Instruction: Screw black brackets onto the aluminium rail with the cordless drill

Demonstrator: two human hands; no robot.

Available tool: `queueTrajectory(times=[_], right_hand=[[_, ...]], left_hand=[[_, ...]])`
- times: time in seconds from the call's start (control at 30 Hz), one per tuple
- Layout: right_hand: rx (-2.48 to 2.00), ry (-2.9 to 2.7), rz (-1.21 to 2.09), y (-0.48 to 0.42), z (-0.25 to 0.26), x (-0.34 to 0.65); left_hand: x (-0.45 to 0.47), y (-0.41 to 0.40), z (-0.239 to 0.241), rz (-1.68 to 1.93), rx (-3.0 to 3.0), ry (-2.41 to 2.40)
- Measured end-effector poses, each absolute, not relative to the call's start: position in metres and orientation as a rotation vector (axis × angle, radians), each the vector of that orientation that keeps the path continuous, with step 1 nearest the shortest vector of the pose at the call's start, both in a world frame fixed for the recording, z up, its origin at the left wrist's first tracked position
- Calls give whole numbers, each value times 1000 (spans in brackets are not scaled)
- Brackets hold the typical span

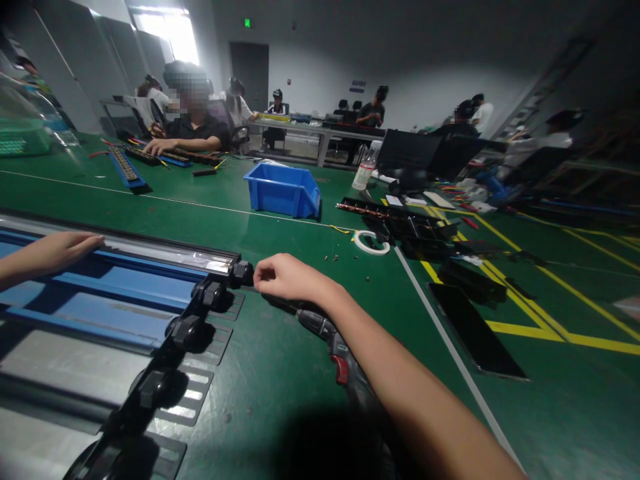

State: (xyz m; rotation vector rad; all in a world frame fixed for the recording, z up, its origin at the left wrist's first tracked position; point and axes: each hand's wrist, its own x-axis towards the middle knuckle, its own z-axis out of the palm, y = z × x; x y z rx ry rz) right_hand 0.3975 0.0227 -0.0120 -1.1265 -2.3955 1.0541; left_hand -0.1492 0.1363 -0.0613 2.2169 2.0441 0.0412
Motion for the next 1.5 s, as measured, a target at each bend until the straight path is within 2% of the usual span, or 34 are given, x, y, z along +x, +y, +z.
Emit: queueTrajectory(times=[0.3, 1.5], right_hand=[[-1183, -2449, 976, 19, -6, 395], [-1208, -2465, 1026, 19, -9, 395]], left_hand=[[-147, 136, -60, 59, 2212, 2055], [-144, 133, -56, 43, 2222, 2048]])
